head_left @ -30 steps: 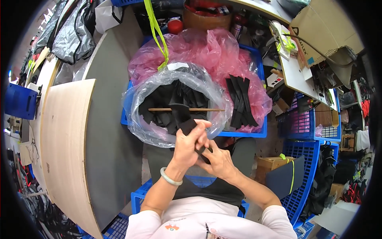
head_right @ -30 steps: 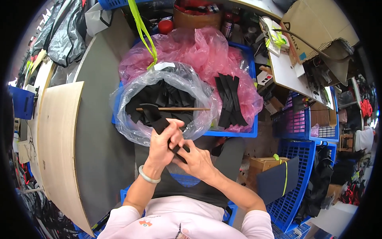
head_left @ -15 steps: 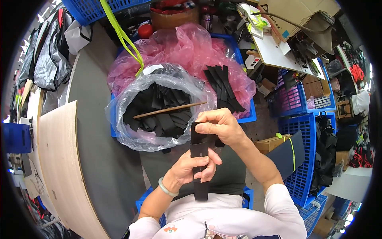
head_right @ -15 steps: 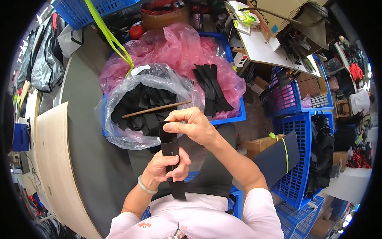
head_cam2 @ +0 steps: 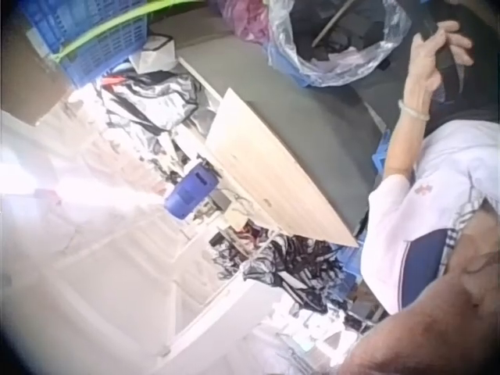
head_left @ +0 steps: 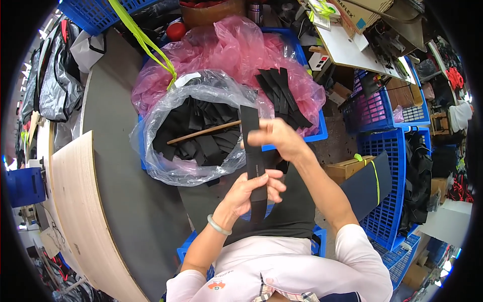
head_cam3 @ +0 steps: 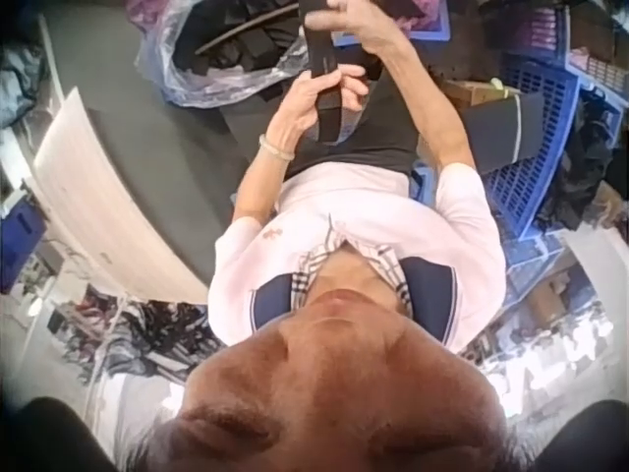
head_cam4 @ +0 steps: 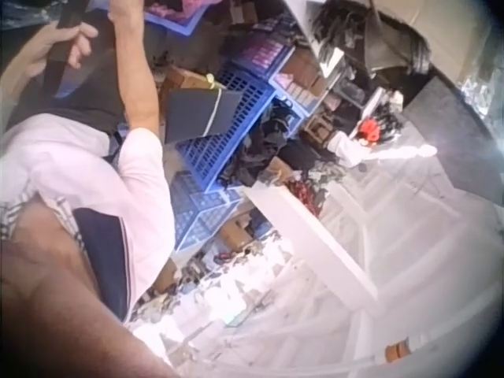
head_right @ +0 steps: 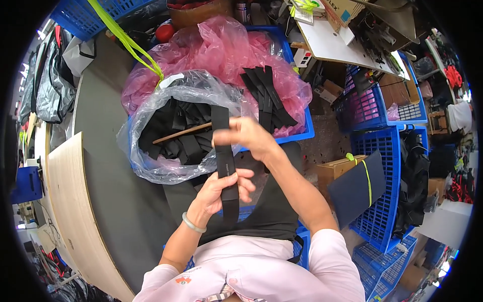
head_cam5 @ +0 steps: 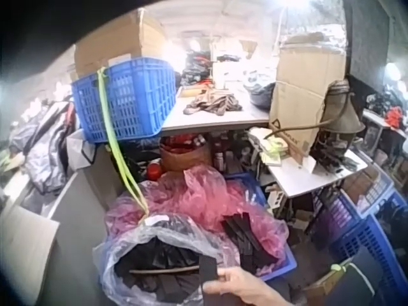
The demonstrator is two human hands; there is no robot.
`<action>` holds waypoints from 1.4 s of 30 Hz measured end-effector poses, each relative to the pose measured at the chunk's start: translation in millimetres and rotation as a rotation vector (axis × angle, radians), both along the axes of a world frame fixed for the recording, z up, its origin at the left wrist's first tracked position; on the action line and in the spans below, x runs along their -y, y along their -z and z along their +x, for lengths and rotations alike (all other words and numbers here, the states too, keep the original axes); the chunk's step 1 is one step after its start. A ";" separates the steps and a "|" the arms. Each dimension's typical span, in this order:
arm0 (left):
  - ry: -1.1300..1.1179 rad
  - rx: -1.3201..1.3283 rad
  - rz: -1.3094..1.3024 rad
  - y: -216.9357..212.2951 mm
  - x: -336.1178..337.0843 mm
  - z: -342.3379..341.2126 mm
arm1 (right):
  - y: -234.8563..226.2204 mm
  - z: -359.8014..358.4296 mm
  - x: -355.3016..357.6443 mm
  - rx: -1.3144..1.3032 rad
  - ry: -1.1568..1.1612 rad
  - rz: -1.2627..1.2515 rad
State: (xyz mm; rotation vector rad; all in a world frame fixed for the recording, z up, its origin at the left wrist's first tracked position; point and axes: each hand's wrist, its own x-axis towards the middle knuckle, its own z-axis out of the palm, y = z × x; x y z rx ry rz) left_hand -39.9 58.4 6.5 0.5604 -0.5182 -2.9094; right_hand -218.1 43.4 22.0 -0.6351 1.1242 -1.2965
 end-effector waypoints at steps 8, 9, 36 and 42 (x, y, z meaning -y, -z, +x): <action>-0.027 0.164 -0.089 9.5 -8.0 -15.1 | 22.8 -14.0 -20.1 -0.142 -0.057 0.101; -0.026 0.190 -0.118 11.2 -6.8 -19.8 | 23.6 -16.2 -20.0 -0.162 0.002 0.119; -0.965 1.348 -0.968 141.1 183.4 63.4 | 97.1 -23.2 74.0 -0.737 0.231 -0.055; -0.492 1.588 -1.256 138.2 186.2 53.4 | 88.6 39.9 57.3 -0.560 0.027 -0.027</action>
